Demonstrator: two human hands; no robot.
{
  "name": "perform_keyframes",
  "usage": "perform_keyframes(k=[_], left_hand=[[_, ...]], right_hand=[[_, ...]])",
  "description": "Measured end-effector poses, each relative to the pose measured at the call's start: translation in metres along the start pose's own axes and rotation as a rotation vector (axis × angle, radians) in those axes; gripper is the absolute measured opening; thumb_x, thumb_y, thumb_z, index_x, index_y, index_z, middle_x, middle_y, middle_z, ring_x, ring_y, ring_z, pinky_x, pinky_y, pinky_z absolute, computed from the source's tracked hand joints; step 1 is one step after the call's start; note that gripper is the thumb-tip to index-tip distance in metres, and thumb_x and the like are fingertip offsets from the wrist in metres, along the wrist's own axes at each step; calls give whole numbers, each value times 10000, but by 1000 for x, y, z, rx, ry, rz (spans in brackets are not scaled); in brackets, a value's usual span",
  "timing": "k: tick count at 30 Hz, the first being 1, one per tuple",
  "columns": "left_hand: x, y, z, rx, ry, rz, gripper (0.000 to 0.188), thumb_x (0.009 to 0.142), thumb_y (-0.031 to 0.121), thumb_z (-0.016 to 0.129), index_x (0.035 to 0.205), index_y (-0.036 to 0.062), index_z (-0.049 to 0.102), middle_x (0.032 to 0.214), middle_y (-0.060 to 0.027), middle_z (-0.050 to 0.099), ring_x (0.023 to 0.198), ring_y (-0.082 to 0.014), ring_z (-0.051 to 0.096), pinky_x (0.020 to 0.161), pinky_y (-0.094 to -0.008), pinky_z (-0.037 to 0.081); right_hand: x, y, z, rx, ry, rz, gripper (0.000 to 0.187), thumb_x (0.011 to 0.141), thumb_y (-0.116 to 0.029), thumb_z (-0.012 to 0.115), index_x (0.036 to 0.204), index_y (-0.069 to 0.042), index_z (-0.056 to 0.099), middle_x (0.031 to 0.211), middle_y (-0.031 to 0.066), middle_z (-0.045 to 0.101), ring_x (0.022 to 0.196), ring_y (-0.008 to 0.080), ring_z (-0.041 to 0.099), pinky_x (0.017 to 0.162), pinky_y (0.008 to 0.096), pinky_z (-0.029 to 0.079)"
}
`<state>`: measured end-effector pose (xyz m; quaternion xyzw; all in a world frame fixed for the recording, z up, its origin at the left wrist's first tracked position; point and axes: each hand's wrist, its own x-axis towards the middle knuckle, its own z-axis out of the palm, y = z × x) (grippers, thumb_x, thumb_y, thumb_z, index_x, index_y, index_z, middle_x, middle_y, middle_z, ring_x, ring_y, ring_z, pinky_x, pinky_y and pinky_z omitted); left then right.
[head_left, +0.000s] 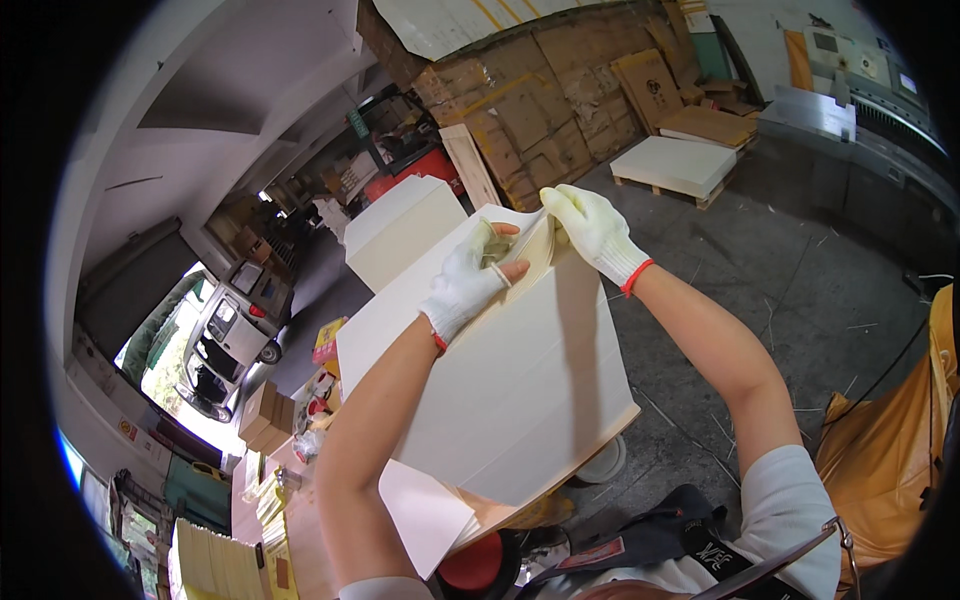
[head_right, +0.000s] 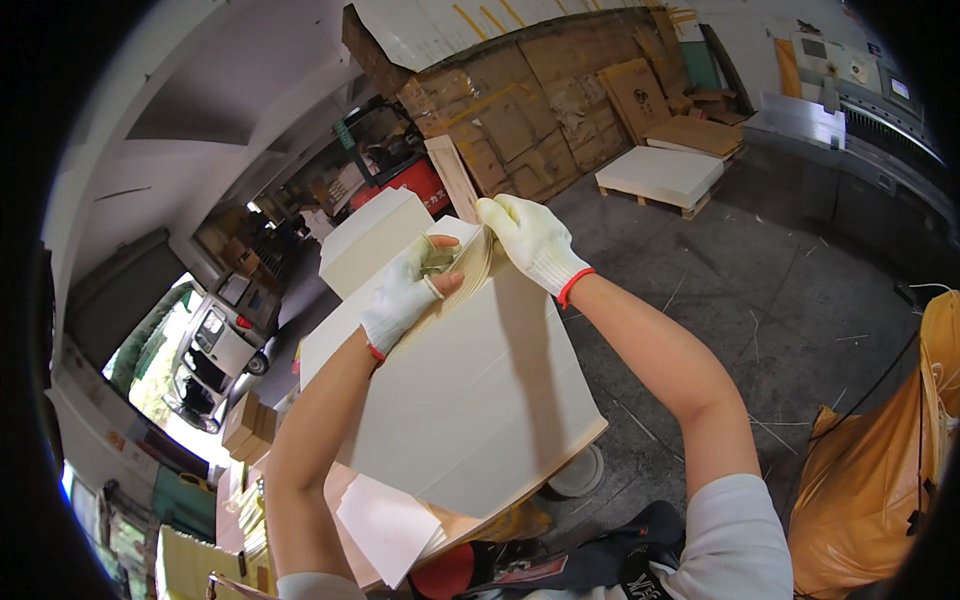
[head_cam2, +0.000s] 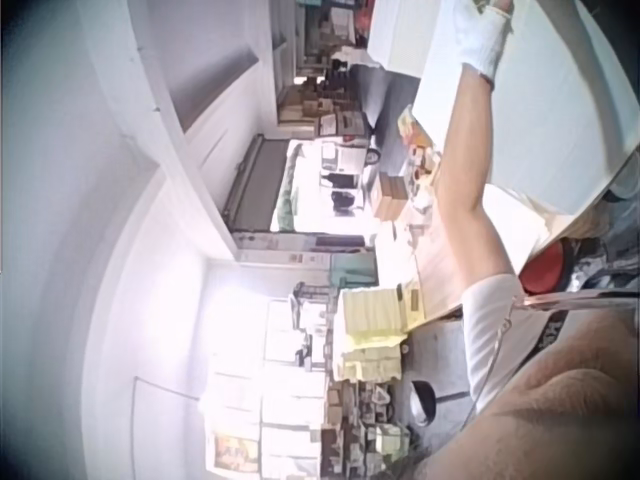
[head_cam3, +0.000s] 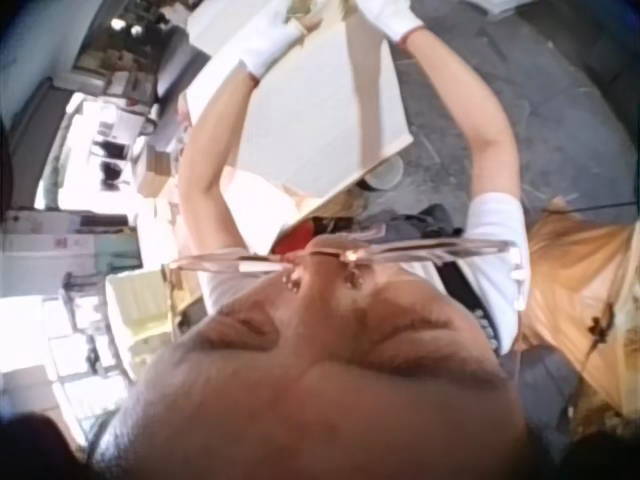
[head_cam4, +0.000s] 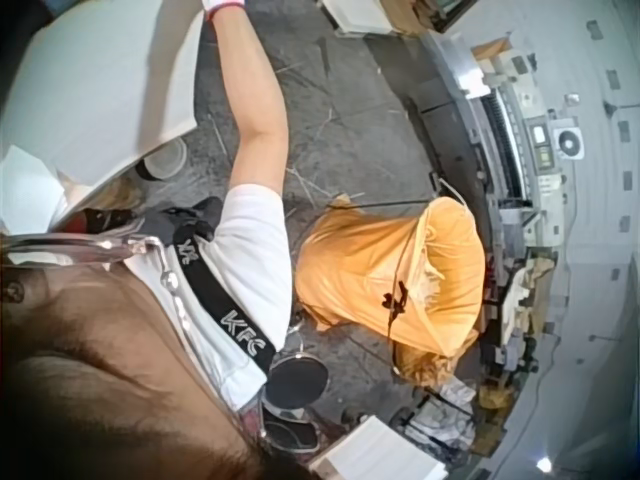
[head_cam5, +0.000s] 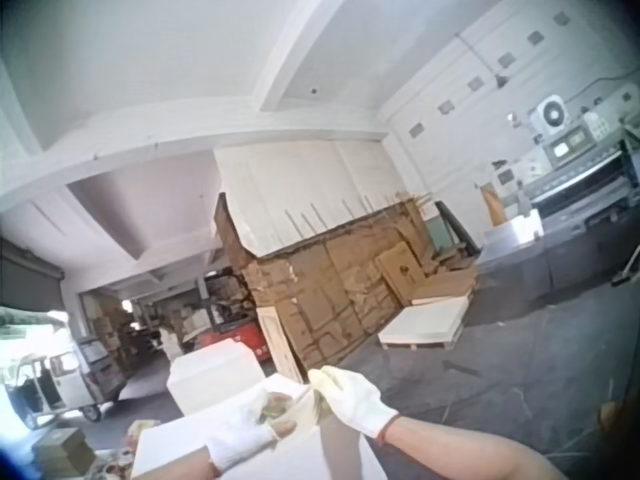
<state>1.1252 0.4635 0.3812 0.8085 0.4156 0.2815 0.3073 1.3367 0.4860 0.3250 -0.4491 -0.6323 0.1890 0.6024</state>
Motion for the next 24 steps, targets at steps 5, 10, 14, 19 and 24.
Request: perform_keyframes(k=[5, 10, 14, 19, 24], left_hand=[[4, -20, -4, -21, 44, 131, 559, 912, 209, 723, 1396, 42, 500, 1265, -156, 614, 1186, -221, 582, 1002, -337, 476], [9, -20, -1, 104, 176, 412, 449, 965, 199, 631, 1378, 56, 530, 1215, -120, 626, 1130, -179, 592, 976, -322, 469], [1, -3, 3, 118, 35, 51, 398, 937, 165, 687, 1299, 46, 571, 1084, -63, 643, 977, -137, 590, 864, -293, 480], [-1, -5, 3, 96, 58, 73, 395, 882, 136, 769, 1224, 40, 596, 991, -24, 629, 900, -114, 563, 779, -263, 467], [-2, -3, 0, 139, 46, 131, 391, 928, 178, 698, 1284, 55, 592, 972, -14, 602, 879, -111, 541, 792, -265, 456]], right_hand=[[-2, -1, 4, 18, 14, 11, 554, 990, -556, 463, 851, -37, 595, 765, 163, 595, 753, 320, 595, 720, 406, 440], [1, -3, 2, -33, -12, 23, 557, 988, -558, 463, 832, -33, 568, 751, 168, 584, 736, 316, 592, 708, 410, 433], [0, -2, 0, -17, -2, 26, 558, 986, -559, 455, 836, -34, 569, 753, 172, 584, 735, 319, 591, 709, 410, 435], [-1, 0, 3, 9, 0, 13, 557, 984, -559, 452, 844, -34, 579, 756, 171, 593, 740, 322, 595, 716, 406, 440], [-2, -2, 2, 26, 16, 22, 558, 985, -563, 469, 841, -37, 584, 743, 156, 594, 721, 295, 591, 708, 392, 440]])
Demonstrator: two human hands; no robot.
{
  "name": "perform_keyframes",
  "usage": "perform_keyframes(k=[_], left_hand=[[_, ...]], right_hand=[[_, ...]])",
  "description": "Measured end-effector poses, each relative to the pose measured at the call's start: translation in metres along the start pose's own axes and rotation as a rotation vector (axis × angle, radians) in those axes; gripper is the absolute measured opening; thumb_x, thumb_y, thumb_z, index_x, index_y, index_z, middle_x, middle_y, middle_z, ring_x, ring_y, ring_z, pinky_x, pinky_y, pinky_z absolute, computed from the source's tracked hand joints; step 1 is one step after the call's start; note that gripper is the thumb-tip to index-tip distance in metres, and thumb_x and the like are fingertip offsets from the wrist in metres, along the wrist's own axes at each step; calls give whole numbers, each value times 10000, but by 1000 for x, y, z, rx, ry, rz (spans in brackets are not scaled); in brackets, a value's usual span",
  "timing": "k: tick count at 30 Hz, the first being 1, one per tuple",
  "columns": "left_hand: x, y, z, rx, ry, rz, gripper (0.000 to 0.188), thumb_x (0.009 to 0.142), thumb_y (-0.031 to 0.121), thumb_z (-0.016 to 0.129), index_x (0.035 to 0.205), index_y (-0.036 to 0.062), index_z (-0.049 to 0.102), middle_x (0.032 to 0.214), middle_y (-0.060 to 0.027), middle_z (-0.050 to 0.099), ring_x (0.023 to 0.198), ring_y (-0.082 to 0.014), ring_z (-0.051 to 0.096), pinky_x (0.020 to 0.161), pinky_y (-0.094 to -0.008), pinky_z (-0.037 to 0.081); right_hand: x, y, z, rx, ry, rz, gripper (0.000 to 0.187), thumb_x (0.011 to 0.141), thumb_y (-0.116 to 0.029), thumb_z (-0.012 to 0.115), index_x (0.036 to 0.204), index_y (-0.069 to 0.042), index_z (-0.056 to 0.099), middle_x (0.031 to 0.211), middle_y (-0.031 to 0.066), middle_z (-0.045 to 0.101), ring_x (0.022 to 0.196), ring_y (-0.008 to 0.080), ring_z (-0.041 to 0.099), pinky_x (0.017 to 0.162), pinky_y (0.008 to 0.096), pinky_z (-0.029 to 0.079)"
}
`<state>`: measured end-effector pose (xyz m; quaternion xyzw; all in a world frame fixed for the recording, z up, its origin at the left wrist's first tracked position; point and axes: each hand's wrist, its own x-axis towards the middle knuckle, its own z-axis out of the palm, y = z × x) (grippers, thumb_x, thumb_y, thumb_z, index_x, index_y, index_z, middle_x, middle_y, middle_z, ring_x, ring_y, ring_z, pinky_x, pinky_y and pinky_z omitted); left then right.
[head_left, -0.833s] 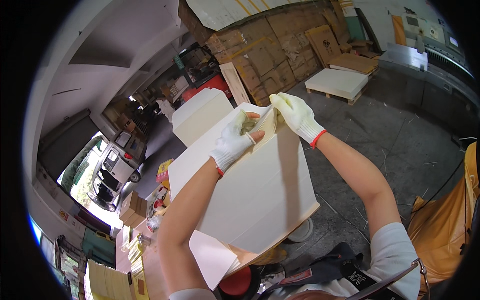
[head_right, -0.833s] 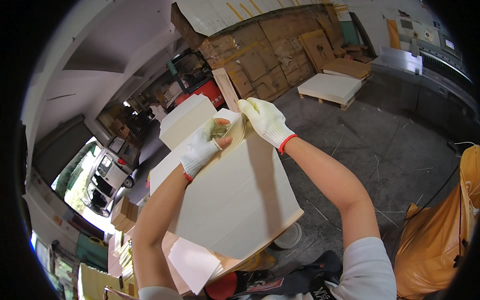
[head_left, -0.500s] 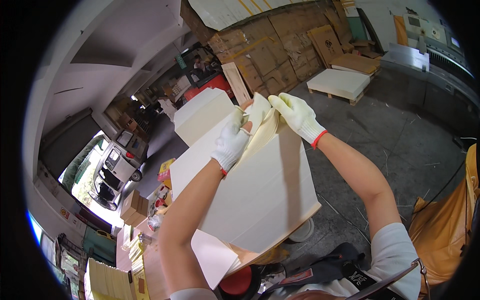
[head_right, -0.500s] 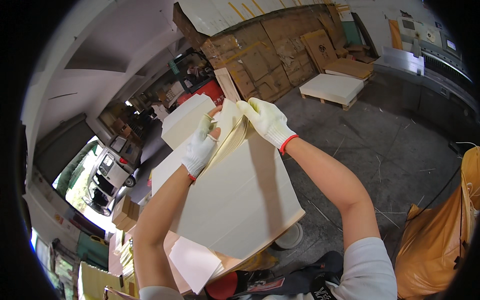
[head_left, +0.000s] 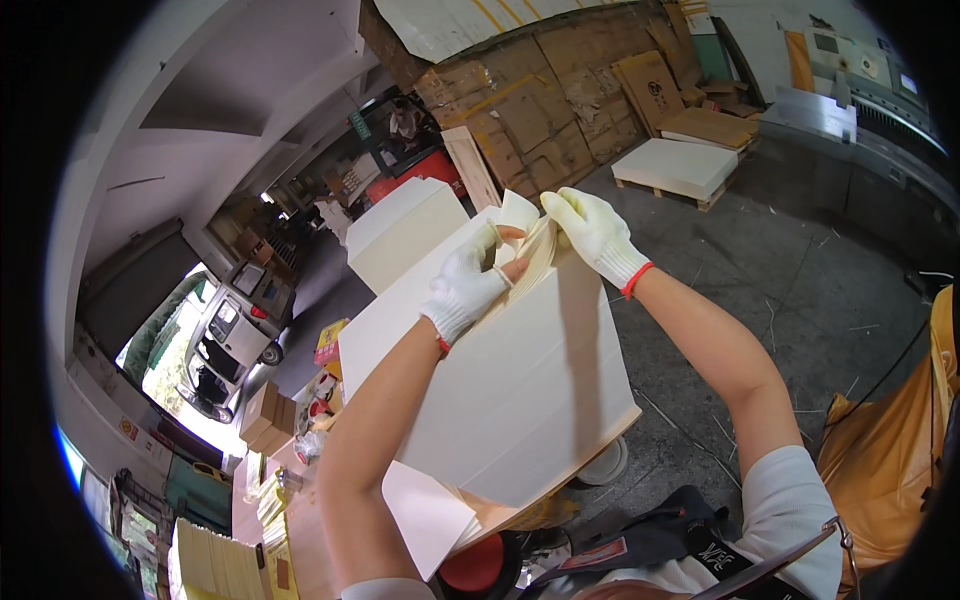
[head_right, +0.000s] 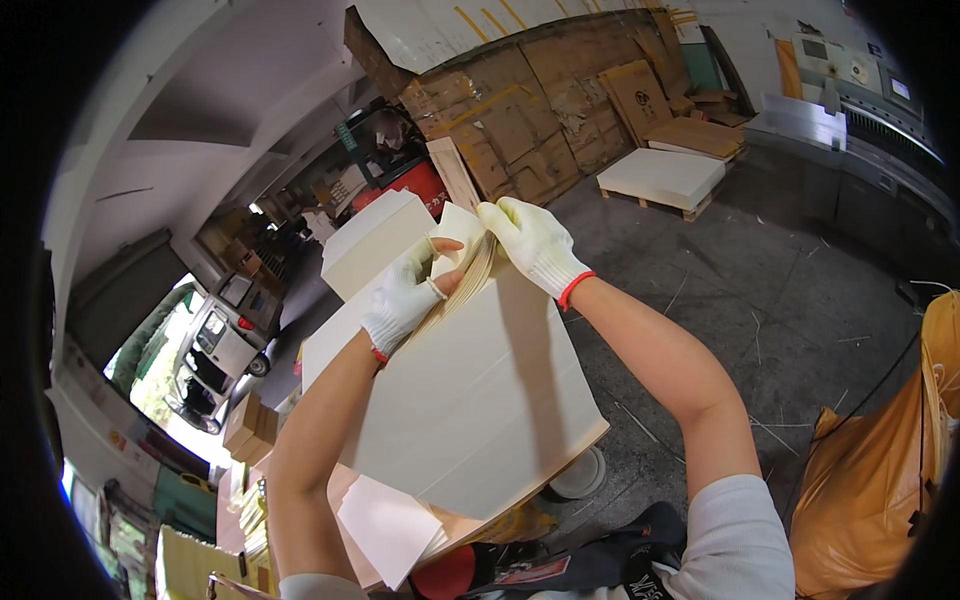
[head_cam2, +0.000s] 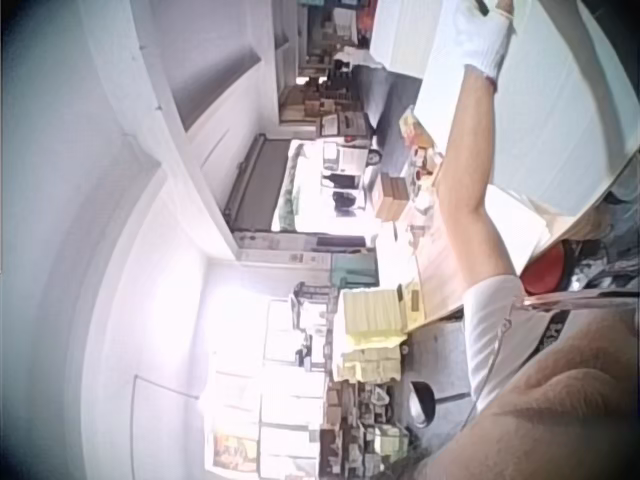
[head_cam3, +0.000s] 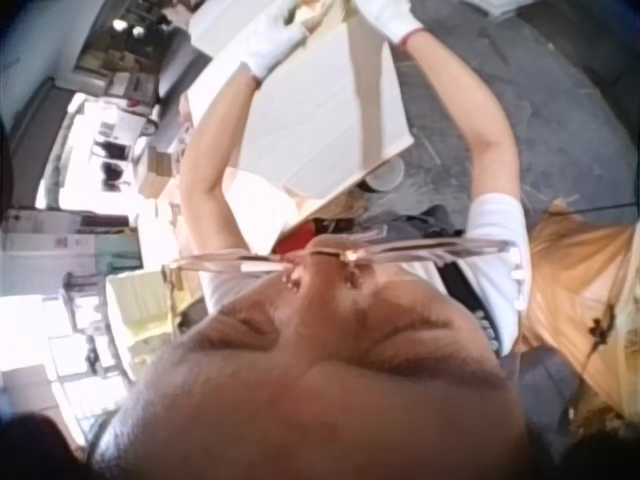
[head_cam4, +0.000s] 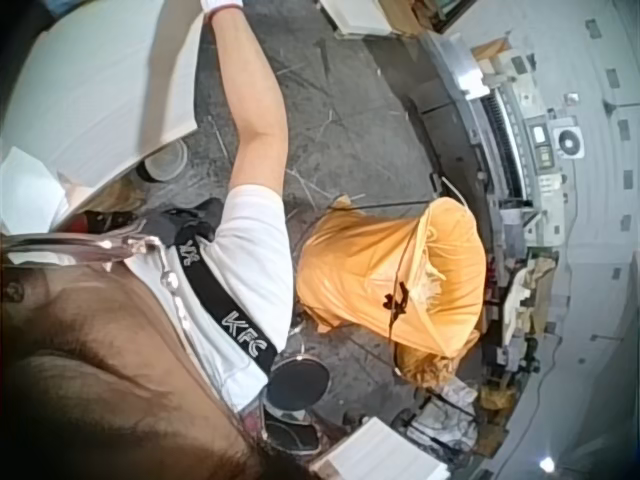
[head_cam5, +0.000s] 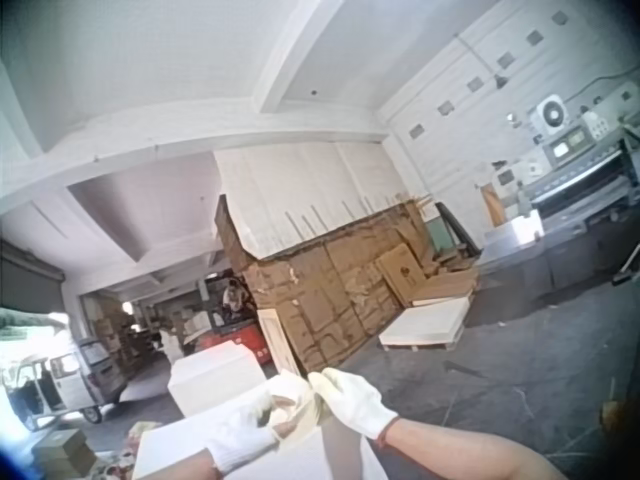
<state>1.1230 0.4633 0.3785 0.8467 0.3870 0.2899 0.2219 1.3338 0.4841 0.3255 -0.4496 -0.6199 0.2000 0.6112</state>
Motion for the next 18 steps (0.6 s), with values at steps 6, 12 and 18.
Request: perform_keyframes(k=[6, 12, 18], left_hand=[[0, -6, 2, 79, 110, 163, 354, 979, 168, 494, 1298, 81, 618, 965, -17, 605, 867, -120, 537, 832, -276, 463], [0, 7, 6, 122, -5, -110, 298, 951, 184, 653, 1237, 102, 637, 996, -70, 690, 907, -148, 620, 841, -291, 494], [3, -6, 6, 43, 16, -41, 339, 921, 175, 724, 1230, 77, 625, 968, -43, 666, 903, -122, 595, 819, -280, 489]], right_hand=[[3, 3, 0, -38, -29, 10, 538, 992, -546, 499, 833, -37, 574, 723, 114, 575, 695, 222, 561, 694, 356, 436], [2, 7, 1, -16, 7, -18, 553, 994, -561, 490, 826, -39, 565, 723, 144, 573, 684, 286, 560, 681, 391, 432], [1, 6, 1, -33, 9, -28, 556, 994, -565, 491, 827, -40, 562, 729, 142, 578, 688, 280, 565, 685, 388, 436]])
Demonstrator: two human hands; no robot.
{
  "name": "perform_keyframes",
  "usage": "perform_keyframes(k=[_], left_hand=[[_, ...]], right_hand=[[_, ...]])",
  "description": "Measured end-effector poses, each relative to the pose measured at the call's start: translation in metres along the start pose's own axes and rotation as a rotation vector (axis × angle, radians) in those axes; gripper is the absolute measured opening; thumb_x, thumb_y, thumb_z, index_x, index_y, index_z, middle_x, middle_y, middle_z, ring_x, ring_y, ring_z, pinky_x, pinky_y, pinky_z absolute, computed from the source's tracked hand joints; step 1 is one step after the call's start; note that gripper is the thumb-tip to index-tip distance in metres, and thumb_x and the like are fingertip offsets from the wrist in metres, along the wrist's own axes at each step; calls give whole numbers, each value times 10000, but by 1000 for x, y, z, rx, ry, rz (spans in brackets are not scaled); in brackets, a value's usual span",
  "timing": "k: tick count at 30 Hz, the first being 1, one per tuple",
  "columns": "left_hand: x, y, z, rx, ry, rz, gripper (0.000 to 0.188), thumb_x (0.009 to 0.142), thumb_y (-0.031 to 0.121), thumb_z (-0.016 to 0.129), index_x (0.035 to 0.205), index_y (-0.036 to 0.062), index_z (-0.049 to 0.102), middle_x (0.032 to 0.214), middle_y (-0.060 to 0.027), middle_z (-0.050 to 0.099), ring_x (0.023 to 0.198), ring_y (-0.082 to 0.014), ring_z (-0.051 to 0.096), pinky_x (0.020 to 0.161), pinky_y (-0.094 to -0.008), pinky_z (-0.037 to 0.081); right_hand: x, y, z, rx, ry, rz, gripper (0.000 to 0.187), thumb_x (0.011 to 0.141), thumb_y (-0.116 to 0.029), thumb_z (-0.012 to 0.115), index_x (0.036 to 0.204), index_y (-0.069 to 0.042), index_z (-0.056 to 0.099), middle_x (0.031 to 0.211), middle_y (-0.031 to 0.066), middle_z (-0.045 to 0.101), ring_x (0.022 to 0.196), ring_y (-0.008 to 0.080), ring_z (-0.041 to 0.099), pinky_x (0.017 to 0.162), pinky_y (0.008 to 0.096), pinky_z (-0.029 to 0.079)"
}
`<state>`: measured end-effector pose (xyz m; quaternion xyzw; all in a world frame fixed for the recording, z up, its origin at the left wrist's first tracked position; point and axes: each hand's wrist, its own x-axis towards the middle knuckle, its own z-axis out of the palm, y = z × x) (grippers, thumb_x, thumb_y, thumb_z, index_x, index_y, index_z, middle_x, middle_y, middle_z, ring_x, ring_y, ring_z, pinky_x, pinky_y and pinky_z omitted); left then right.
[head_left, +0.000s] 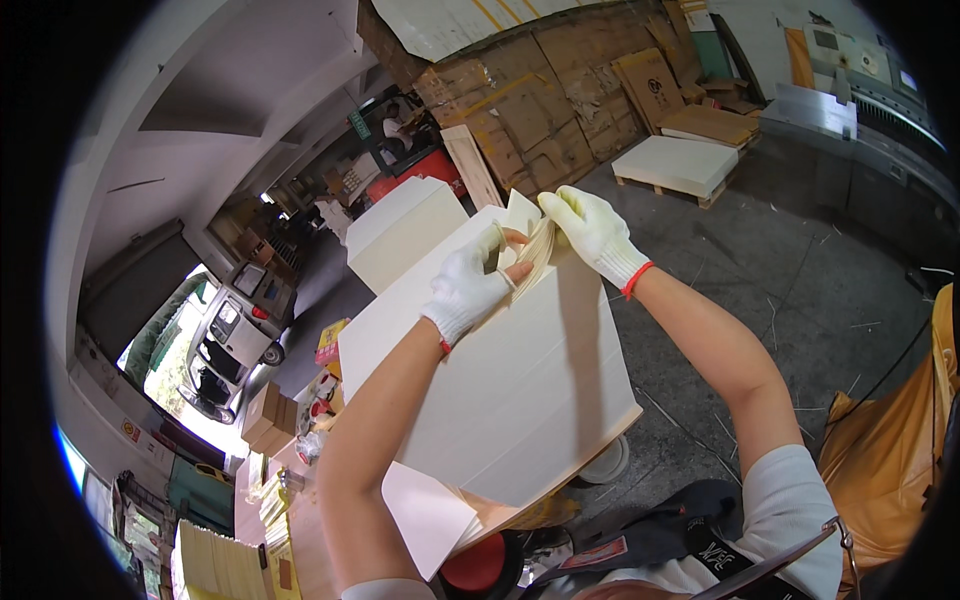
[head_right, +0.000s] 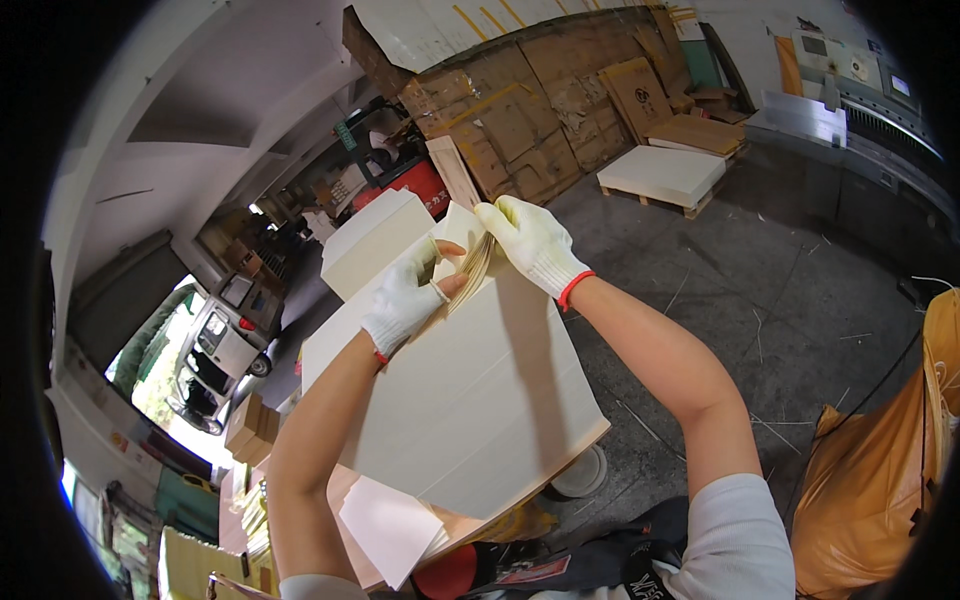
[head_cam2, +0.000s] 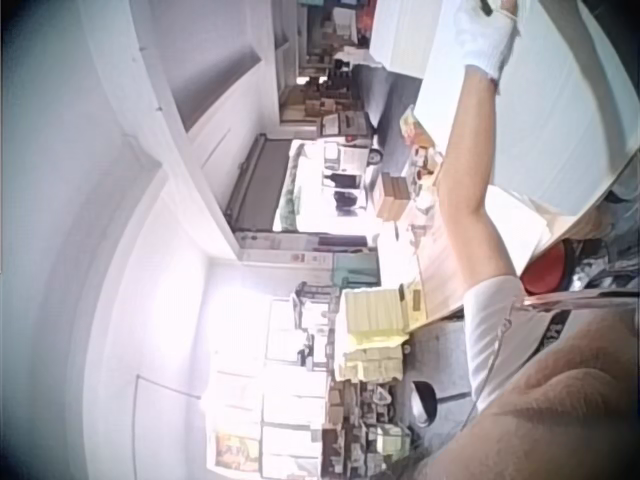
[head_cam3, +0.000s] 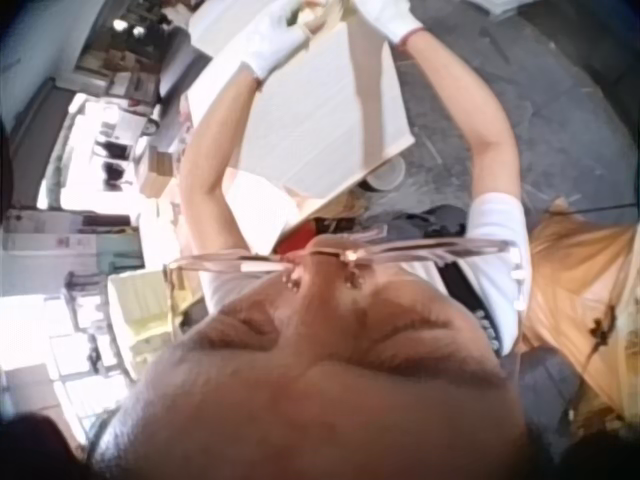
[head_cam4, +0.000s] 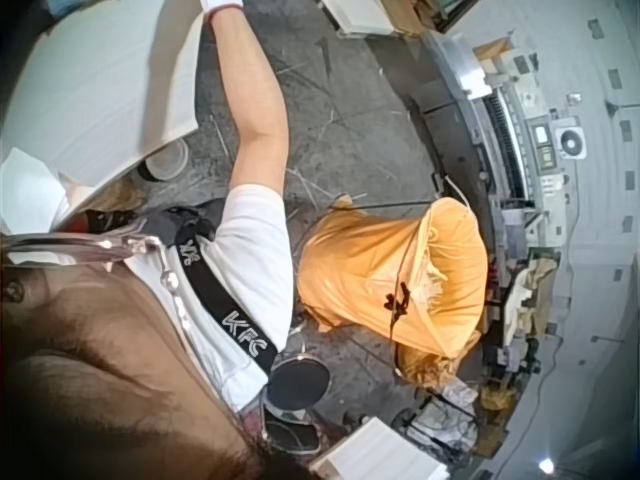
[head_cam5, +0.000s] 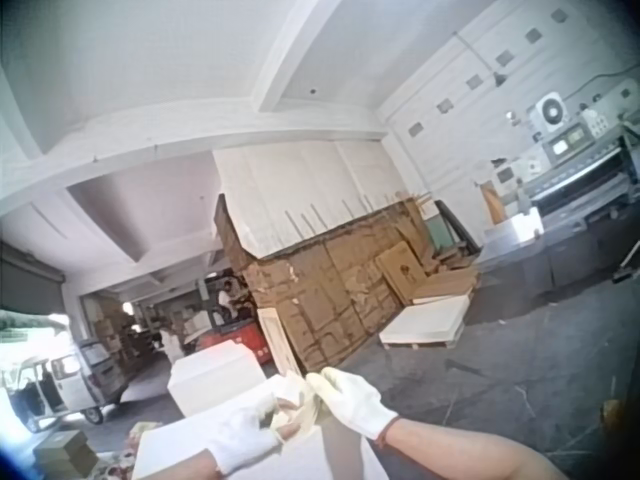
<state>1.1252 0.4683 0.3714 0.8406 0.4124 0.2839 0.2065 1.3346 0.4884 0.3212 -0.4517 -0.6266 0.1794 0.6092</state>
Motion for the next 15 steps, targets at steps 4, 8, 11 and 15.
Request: perform_keyframes(k=[4, 8, 11, 15], left_hand=[[-4, 10, -4, 78, 0, 83, 354, 966, 154, 614, 1307, 62, 605, 941, -15, 620, 888, -108, 557, 800, -283, 476], [-4, 5, -7, 136, 29, 53, 380, 965, 165, 569, 1338, 108, 609, 891, -31, 609, 824, -137, 555, 767, -293, 468], [-6, 25, -6, 222, -32, -68, 354, 943, 199, 633, 1291, 136, 628, 874, -46, 636, 787, -161, 585, 767, -301, 490], [-8, 29, 1, 256, -9, -74, 376, 889, 265, 730, 1243, 172, 644, 936, -88, 708, 828, -203, 668, 790, -333, 526]], right_hand=[[0, 2, 1, 84, 5, 16, 555, 992, -568, 499, 826, -42, 566, 732, 133, 589, 688, 251, 571, 684, 380, 439], [1, 2, 3, 22, -3, 30, 542, 989, -559, 514, 830, -45, 572, 735, 120, 601, 689, 229, 573, 688, 369, 442], [-1, 3, 0, -1, 2, 32, 530, 988, -548, 522, 830, -45, 570, 733, 116, 598, 687, 227, 567, 687, 368, 440], [-1, 3, 1, 23, 14, 20, 522, 991, -538, 520, 827, -44, 560, 728, 119, 585, 683, 232, 555, 686, 368, 438]])
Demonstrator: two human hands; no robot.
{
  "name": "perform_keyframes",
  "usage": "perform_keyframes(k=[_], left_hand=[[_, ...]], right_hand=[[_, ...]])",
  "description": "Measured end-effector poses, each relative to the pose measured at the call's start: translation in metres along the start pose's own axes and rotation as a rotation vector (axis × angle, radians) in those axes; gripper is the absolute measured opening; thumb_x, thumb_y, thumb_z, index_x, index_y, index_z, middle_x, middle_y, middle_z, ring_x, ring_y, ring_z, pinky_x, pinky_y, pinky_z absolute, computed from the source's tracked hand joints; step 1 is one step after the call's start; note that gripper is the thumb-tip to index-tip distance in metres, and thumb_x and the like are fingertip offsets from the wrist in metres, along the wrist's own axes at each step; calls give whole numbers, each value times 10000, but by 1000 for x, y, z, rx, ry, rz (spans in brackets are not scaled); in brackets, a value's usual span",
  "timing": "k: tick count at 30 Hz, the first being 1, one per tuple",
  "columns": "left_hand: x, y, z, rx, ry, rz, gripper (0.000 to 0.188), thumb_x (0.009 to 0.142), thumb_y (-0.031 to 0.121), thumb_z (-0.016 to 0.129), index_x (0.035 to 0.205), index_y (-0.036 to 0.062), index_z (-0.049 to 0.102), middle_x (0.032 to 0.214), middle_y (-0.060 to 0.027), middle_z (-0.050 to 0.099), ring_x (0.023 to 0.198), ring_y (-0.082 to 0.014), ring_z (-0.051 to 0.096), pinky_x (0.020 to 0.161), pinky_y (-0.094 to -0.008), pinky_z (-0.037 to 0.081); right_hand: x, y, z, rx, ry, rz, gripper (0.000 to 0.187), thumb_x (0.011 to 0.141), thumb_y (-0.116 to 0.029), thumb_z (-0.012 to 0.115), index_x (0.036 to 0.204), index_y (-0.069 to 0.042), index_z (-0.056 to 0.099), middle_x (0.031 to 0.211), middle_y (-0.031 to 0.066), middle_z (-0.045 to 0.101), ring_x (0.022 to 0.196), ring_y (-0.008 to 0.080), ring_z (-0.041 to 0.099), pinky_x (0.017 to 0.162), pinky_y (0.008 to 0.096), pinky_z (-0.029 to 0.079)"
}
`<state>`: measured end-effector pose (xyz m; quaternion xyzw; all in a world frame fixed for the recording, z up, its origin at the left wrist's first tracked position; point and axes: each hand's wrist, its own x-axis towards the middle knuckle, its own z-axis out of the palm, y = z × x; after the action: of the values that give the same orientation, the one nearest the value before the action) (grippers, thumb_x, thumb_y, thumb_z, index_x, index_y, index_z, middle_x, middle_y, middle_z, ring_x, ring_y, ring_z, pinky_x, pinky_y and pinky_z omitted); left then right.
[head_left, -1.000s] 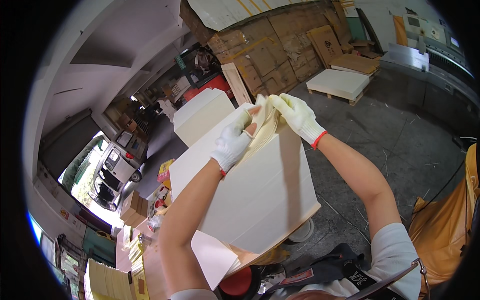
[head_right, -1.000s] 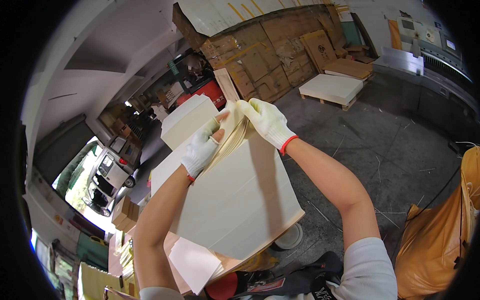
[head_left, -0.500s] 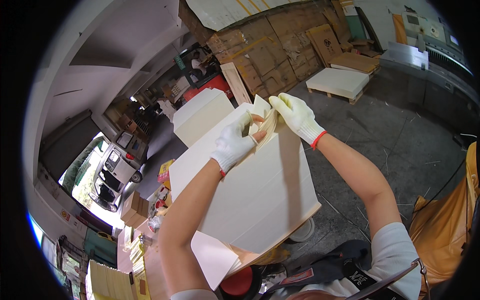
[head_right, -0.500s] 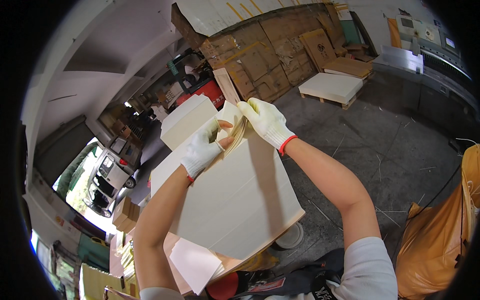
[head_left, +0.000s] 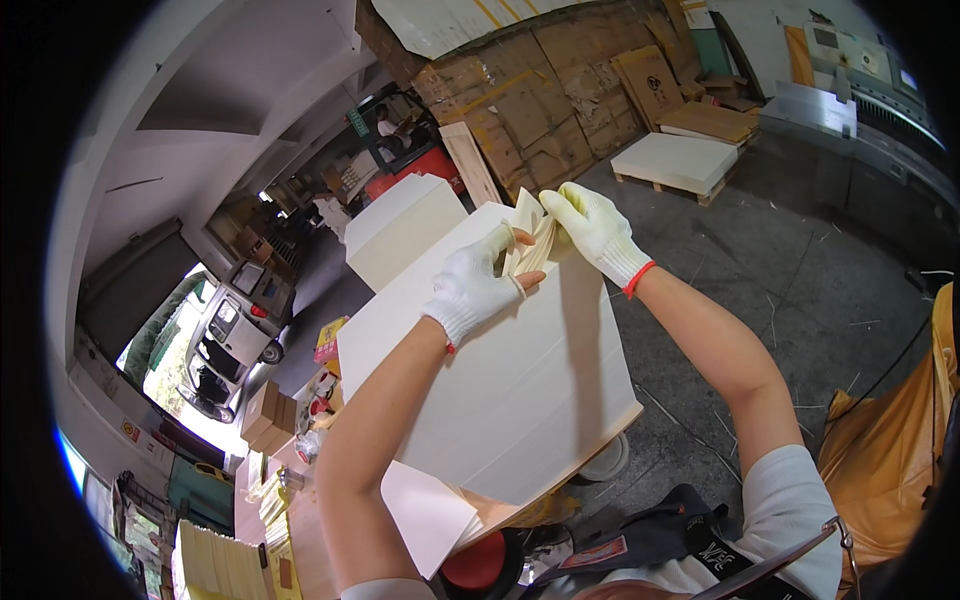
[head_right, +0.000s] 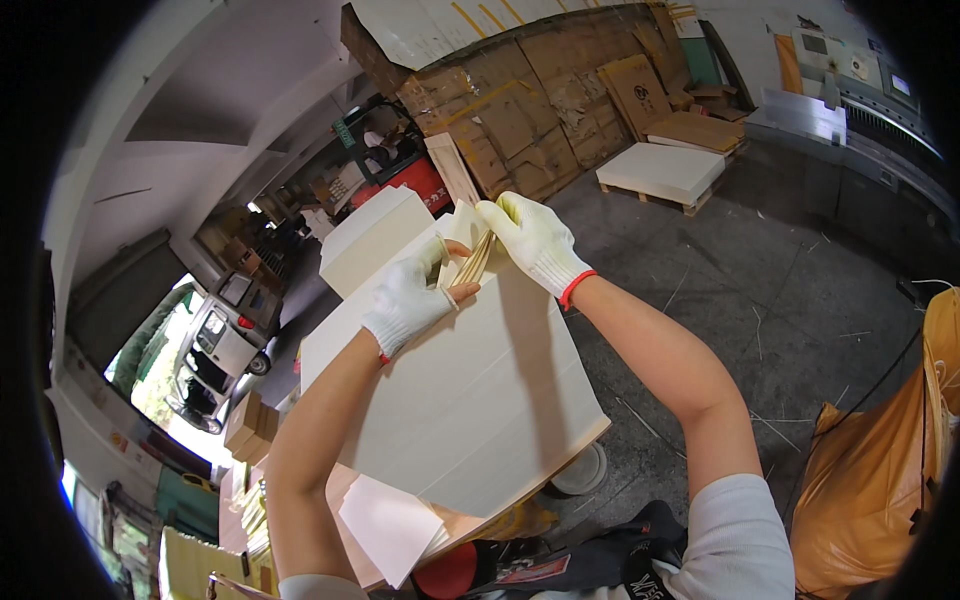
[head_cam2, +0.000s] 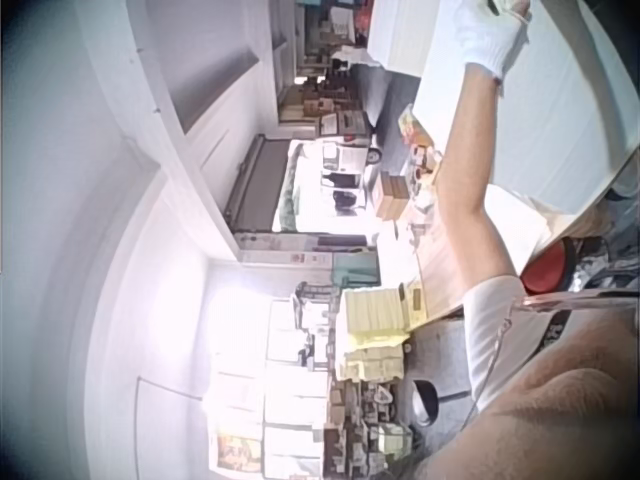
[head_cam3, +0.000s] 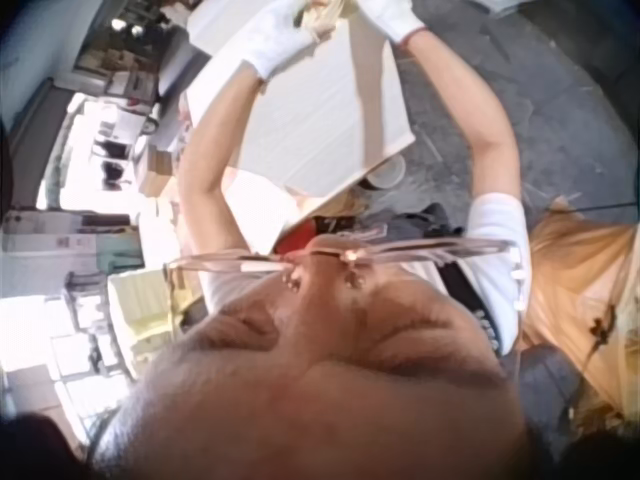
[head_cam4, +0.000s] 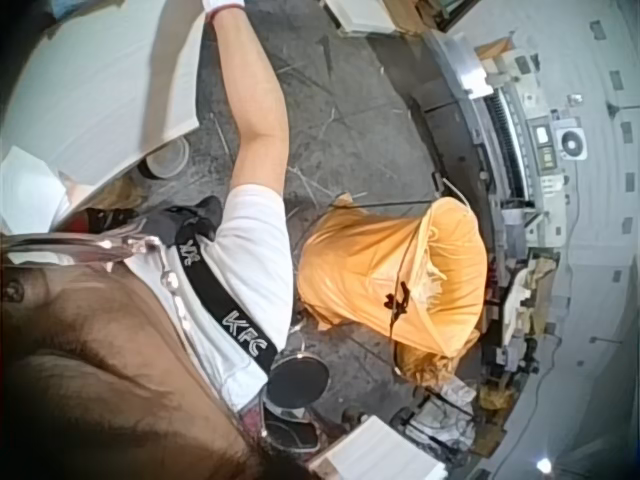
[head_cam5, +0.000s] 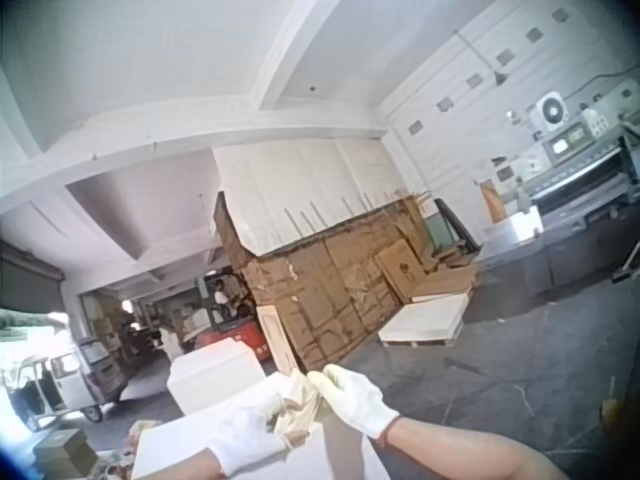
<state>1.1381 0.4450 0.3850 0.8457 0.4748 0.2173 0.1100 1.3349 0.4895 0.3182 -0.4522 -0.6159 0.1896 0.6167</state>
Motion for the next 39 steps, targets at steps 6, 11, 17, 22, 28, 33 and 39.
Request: perform_keyframes(k=[6, 11, 17, 22, 28, 33, 39], left_hand=[[1, -3, 1, -52, -10, -21, 393, 870, 259, 749, 1244, 186, 652, 992, -114, 741, 868, -245, 708, 808, -356, 541], [-3, -3, 4, 136, 73, 137, 450, 888, 185, 679, 1333, 227, 632, 987, -134, 733, 853, -290, 706, 793, -374, 547], [-10, 1, 5, 283, 156, 181, 499, 907, 160, 626, 1396, 254, 607, 972, -147, 729, 888, -315, 714, 812, -376, 552], [-2, -5, 5, 268, 123, 132, 454, 921, 215, 623, 1372, 269, 610, 1012, -132, 735, 924, -318, 715, 820, -383, 552], [20, -7, 6, 446, 33, -90, 380, 930, 375, 604, 1305, 323, 641, 1042, -108, 742, 996, -339, 696, 806, -466, 533], [17, -5, 4, 293, 33, -59, 380, 944, 261, 643, 1319, 202, 649, 1095, -123, 730, 1024, -292, 691, 888, -398, 525], [6, -20, 2, -160, -13, -6, 391, 960, 242, 660, 1320, 92, 636, 1075, -65, 710, 936, -145, 642, 821, -310, 515]], right_hand=[[0, 3, 0, -10, 4, 0, 527, 994, -546, 515, 843, -43, 556, 732, 126, 572, 692, 235, 544, 694, 368, 439], [1, -4, -13, 39, -38, -3, 551, 986, -579, 519, 869, -44, 580, 735, 120, 586, 696, 239, 551, 711, 363, 449], [-12, -22, -45, -530, -176, 105, 572, 940, -621, 516, 968, -73, 678, 869, 148, 699, 839, 315, 677, 741, 389, 488], [-13, -22, -45, -680, -376, -70, 546, 900, -615, 537, 968, -102, 712, 876, 142, 714, 829, 322, 681, 726, 408, 497], [0, -20, -45, -772, -324, -359, 477, 952, -540, 504, 908, -103, 691, 848, 144, 701, 823, 344, 677, 721, 452, 496], [15, -18, -32, -419, -258, -291, 486, 991, -517, 470, 895, -80, 660, 871, 172, 683, 859, 362, 658, 760, 431, 485], [4, -10, -12, -50, -190, 21, 599, 992, -613, 432, 875, -56, 618, 804, 126, 630, 776, 273, 598, 765, 372, 452]])
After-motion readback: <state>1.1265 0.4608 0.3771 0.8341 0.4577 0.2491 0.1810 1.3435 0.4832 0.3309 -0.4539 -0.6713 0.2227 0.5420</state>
